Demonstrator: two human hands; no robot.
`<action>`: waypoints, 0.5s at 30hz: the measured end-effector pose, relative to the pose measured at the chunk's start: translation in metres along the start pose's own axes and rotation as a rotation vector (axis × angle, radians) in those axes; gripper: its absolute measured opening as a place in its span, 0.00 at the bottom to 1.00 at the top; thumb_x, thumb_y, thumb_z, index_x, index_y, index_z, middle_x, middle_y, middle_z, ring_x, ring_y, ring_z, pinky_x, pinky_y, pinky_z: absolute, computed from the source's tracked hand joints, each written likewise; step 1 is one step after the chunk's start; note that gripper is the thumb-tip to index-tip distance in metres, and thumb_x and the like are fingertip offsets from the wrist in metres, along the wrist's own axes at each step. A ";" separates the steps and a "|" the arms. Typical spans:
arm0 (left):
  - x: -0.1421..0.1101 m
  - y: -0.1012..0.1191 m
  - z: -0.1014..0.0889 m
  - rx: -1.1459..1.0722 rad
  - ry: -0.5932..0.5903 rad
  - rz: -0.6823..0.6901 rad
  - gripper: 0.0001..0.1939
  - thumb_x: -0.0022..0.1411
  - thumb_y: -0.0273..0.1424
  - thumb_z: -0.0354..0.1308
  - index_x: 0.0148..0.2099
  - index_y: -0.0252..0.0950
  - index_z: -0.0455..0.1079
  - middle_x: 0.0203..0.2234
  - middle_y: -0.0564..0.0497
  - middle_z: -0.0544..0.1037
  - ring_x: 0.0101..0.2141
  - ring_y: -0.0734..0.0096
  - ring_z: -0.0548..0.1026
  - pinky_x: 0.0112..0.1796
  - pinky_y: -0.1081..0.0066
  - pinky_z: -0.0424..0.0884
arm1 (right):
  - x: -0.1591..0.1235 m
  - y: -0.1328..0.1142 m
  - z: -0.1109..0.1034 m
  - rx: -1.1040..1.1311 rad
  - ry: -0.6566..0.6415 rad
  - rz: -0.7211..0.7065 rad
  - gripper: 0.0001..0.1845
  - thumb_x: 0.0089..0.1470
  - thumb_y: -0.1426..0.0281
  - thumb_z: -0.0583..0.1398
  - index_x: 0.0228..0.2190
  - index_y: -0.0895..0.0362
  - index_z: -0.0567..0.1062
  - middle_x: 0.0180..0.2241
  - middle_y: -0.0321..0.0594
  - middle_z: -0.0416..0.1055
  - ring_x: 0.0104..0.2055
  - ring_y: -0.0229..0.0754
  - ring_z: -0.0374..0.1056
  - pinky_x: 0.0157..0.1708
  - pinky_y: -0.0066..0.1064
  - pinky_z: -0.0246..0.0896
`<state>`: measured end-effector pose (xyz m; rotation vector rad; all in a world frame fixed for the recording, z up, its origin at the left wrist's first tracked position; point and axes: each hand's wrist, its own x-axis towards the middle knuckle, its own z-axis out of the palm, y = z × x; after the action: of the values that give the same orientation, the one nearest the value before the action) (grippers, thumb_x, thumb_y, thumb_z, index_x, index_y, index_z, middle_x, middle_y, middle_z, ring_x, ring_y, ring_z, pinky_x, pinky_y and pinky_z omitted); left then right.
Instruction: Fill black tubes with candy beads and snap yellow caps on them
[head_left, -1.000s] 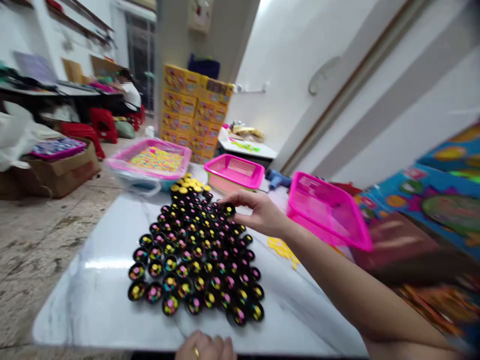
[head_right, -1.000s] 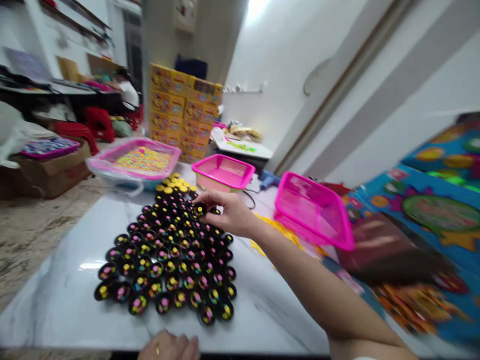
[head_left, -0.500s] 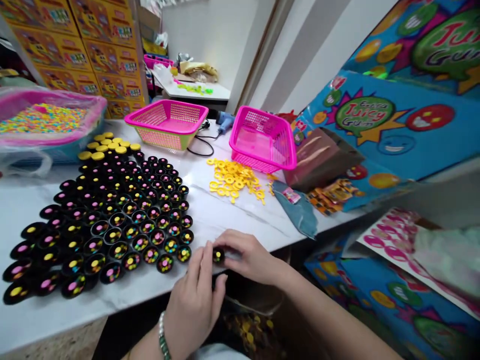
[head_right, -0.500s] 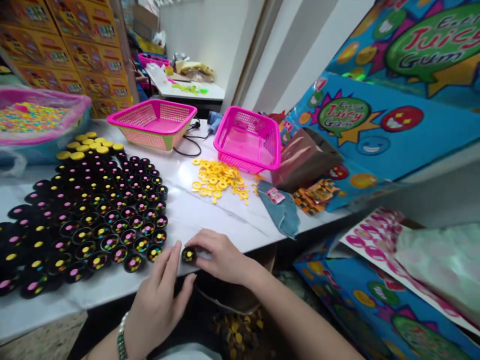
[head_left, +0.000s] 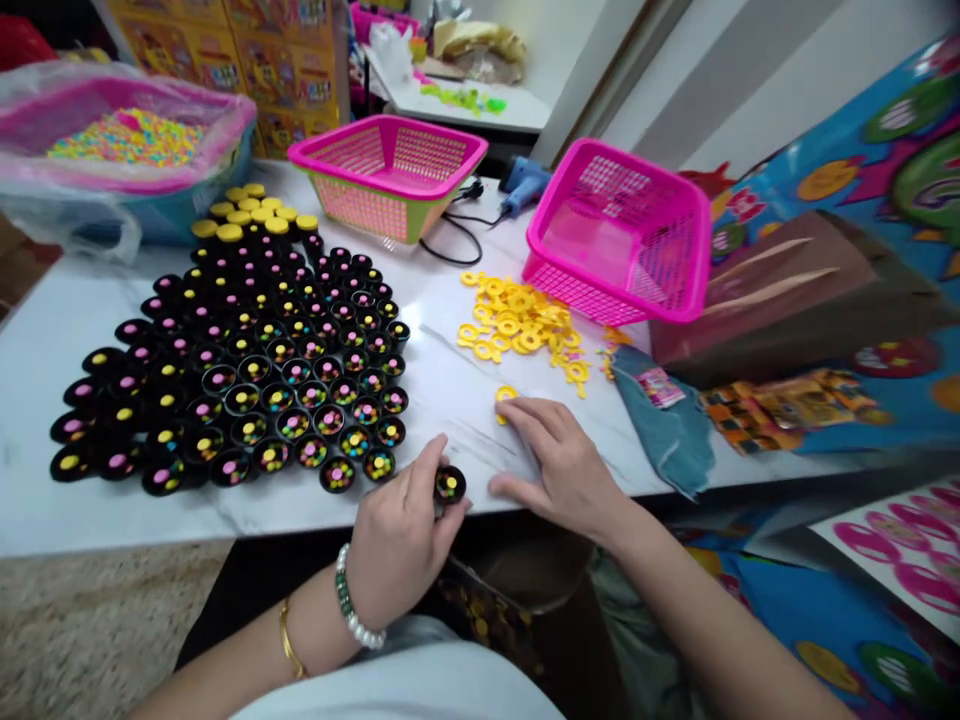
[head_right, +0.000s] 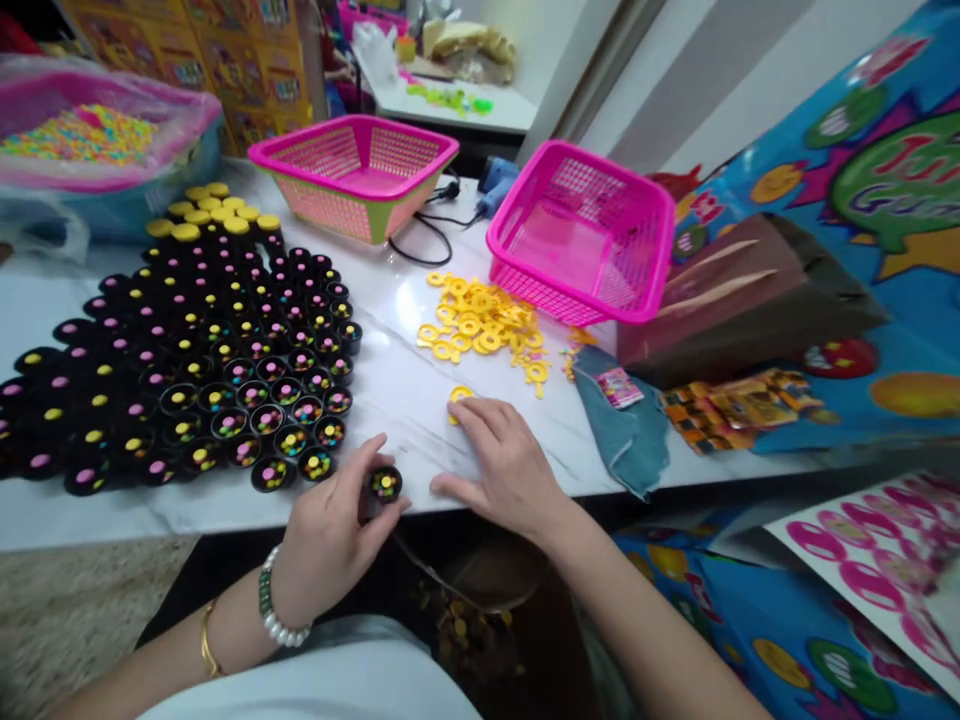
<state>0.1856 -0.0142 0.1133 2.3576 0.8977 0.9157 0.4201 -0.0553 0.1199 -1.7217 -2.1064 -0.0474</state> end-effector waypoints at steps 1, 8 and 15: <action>0.000 0.000 -0.001 -0.024 -0.002 -0.018 0.25 0.65 0.32 0.57 0.61 0.31 0.57 0.42 0.44 0.80 0.38 0.67 0.79 0.38 0.72 0.76 | -0.009 -0.008 0.001 0.039 0.019 -0.049 0.41 0.49 0.48 0.64 0.57 0.60 0.67 0.49 0.57 0.69 0.51 0.58 0.65 0.50 0.53 0.65; 0.003 -0.001 -0.004 -0.083 -0.022 -0.014 0.17 0.62 0.31 0.61 0.52 0.33 0.66 0.40 0.45 0.80 0.38 0.65 0.80 0.38 0.69 0.77 | -0.045 -0.038 0.006 0.293 0.105 -0.230 0.22 0.55 0.81 0.60 0.51 0.57 0.73 0.38 0.47 0.76 0.40 0.44 0.72 0.40 0.37 0.71; 0.005 0.002 -0.006 -0.107 -0.049 0.028 0.13 0.63 0.31 0.59 0.49 0.33 0.68 0.38 0.46 0.81 0.38 0.68 0.80 0.39 0.71 0.77 | 0.002 -0.048 -0.016 1.106 -0.088 0.336 0.03 0.48 0.71 0.69 0.29 0.54 0.81 0.29 0.39 0.74 0.30 0.37 0.72 0.28 0.26 0.69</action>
<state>0.1847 -0.0105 0.1208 2.2962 0.7784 0.8905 0.3789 -0.0695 0.1463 -1.2986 -1.3547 1.0786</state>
